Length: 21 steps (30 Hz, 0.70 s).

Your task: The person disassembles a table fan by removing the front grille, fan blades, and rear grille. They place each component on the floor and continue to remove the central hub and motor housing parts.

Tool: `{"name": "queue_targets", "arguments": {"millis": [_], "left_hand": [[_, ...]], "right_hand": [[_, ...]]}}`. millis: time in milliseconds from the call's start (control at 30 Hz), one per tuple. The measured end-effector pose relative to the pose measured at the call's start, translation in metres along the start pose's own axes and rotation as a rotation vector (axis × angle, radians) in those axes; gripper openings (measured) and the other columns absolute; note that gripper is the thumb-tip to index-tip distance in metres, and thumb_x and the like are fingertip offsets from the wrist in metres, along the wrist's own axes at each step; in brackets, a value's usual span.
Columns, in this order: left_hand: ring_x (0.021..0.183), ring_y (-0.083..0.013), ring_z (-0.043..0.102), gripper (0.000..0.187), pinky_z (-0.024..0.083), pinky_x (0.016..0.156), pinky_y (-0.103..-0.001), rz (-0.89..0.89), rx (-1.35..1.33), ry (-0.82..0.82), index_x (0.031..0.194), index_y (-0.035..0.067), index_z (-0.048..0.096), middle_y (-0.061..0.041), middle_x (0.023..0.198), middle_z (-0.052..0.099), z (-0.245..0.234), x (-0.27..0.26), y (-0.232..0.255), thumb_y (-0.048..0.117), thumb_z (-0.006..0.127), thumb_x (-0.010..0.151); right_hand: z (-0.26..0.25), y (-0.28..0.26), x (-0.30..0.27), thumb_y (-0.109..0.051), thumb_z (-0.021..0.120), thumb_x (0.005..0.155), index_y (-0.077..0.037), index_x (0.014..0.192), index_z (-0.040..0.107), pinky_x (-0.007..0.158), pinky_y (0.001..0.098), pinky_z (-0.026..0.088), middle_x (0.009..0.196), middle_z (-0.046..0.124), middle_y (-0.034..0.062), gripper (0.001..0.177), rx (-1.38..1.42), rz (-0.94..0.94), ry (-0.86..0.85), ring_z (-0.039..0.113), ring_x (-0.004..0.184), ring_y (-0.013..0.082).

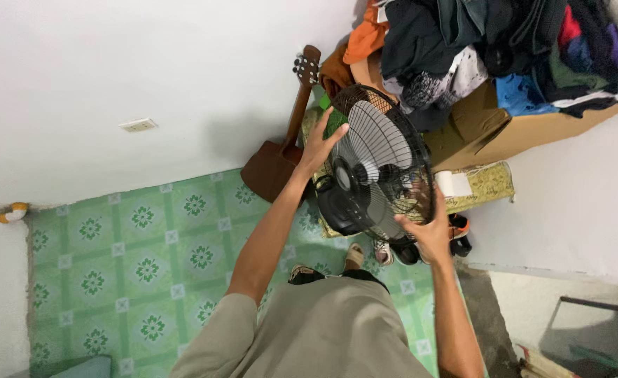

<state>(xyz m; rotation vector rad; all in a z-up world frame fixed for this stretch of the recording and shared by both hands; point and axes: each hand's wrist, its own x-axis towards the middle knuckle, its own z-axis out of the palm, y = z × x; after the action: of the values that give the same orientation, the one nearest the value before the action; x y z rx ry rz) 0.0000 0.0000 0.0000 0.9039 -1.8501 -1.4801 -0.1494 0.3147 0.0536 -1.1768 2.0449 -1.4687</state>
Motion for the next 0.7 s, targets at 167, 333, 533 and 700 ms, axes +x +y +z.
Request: {"name": "queue_targets", "arguments": {"millis": [167,333,533,700], "left_hand": [[0.157,-0.0458,0.01,0.114,0.022,0.116,-0.07,-0.143,-0.002,0.024,0.167,0.028,0.019,-0.022,0.17,0.011,-0.004,-0.048,0.033,0.083,0.058,0.075],[0.156,-0.0435,0.018,0.122,0.027,0.118,-0.066,-0.251,0.071,0.041,0.167,0.027,0.014,-0.023,0.169,0.011,-0.009,-0.065,0.025,0.087,0.058,0.071],[0.159,-0.039,0.007,0.119,0.015,0.125,-0.062,-0.026,0.014,0.015,0.166,0.022,0.009,-0.017,0.173,0.006,-0.023,-0.041,-0.014,0.083,0.063,0.079],[0.157,-0.0358,0.014,0.116,0.016,0.121,-0.058,-0.026,-0.157,-0.132,0.167,0.018,0.012,-0.015,0.173,0.012,-0.024,0.001,-0.025,0.087,0.046,0.08]], "right_hand": [[-0.035,0.021,0.011,-0.023,0.094,0.062,-0.002,0.159,0.037,0.114,0.0409,0.046,0.147,0.056,0.0181,0.114,0.054,-0.007,-0.108,0.058,0.132,0.028],[-0.065,0.032,0.018,-0.016,0.095,0.06,0.0,0.158,0.039,0.115,0.0363,0.043,0.15,0.054,0.0158,0.114,0.002,-0.021,-0.203,0.054,0.134,0.0231],[-0.079,0.02,0.023,-0.015,0.095,0.056,-0.002,0.157,0.039,0.117,0.0367,0.039,0.153,0.051,0.0138,0.116,-0.03,0.027,-0.276,0.049,0.139,0.0229],[-0.073,0.019,0.008,-0.032,0.094,0.06,-0.002,0.158,0.035,0.119,0.0393,0.034,0.157,0.045,0.0159,0.118,-0.061,-0.053,-0.248,0.045,0.143,0.0256]]}}
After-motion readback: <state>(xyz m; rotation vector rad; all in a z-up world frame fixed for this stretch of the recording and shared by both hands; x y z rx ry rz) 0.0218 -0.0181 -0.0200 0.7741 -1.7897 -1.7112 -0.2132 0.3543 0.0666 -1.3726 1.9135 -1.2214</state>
